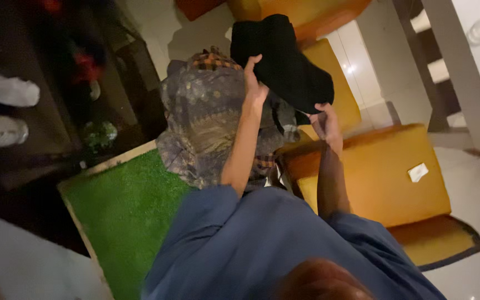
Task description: The person folds a black pair of trousers by hand and places them into an open suitcase that contains other folded items of clothing.
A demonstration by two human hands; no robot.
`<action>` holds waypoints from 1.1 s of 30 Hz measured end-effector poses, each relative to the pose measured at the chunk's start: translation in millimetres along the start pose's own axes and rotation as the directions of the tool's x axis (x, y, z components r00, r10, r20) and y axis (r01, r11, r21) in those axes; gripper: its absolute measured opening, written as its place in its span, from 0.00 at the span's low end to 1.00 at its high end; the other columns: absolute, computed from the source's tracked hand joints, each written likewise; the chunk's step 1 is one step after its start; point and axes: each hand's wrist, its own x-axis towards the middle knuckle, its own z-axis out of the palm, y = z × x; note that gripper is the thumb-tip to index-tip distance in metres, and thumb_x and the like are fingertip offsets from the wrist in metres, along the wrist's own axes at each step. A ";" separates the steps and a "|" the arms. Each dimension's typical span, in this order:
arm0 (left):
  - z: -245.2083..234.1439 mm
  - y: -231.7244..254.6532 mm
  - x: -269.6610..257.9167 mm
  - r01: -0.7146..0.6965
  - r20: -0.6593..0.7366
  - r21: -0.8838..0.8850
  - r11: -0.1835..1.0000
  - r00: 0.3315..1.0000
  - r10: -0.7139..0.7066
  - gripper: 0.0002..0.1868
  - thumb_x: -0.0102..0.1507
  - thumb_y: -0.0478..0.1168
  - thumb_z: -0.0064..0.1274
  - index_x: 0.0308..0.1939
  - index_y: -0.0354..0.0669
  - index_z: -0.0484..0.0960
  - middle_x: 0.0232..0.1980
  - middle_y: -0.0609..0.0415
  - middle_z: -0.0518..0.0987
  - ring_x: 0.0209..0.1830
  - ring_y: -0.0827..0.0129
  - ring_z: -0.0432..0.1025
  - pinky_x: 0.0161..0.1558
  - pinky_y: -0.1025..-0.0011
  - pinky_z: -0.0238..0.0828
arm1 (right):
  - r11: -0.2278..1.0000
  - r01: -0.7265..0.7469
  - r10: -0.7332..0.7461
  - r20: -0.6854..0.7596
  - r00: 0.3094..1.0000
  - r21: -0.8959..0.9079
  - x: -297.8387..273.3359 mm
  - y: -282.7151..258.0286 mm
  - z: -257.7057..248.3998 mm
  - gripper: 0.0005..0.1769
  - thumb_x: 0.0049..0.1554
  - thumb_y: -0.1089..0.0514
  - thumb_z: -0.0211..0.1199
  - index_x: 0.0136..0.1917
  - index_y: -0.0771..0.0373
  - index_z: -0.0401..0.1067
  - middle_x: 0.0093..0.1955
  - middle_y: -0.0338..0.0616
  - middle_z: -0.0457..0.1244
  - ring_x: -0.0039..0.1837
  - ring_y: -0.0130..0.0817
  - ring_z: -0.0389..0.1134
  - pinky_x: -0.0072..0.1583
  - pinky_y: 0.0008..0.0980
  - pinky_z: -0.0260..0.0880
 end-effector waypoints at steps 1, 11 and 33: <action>3.8 9.6 -6.3 -0.020 0.001 -0.012 1.000 1.000 0.020 0.35 0.56 0.45 0.63 0.65 0.35 0.73 0.71 0.45 0.69 0.68 0.51 0.64 0.68 0.56 0.62 | 1.000 -0.009 0.009 0.021 1.000 -0.005 2.2 3.8 -4.8 0.41 0.58 0.53 0.65 0.81 0.63 0.57 0.79 0.45 0.61 0.79 0.38 0.63 0.84 0.58 0.42; -6.7 122.4 -95.8 -0.313 0.069 -0.223 0.923 0.940 0.335 0.16 0.53 0.40 0.59 0.42 0.38 0.81 0.48 0.47 0.79 0.51 0.50 0.72 0.56 0.56 0.71 | 0.955 -0.206 0.253 0.225 0.941 -0.214 16.5 8.7 42.2 0.32 0.69 0.57 0.56 0.21 0.55 0.61 0.19 0.34 0.52 0.25 0.26 0.52 0.68 0.52 0.70; -308.7 350.3 -464.7 -0.993 0.114 0.076 -0.092 -0.083 0.990 0.19 0.52 0.28 0.51 0.15 0.49 0.59 0.20 0.63 0.61 0.20 0.75 0.54 0.28 0.69 0.53 | 0.539 -0.022 0.816 0.516 0.261 -0.842 -55.3 182.5 343.7 0.31 0.68 0.40 0.49 0.61 0.70 0.76 0.62 0.53 0.69 0.63 0.41 0.71 0.65 0.39 0.67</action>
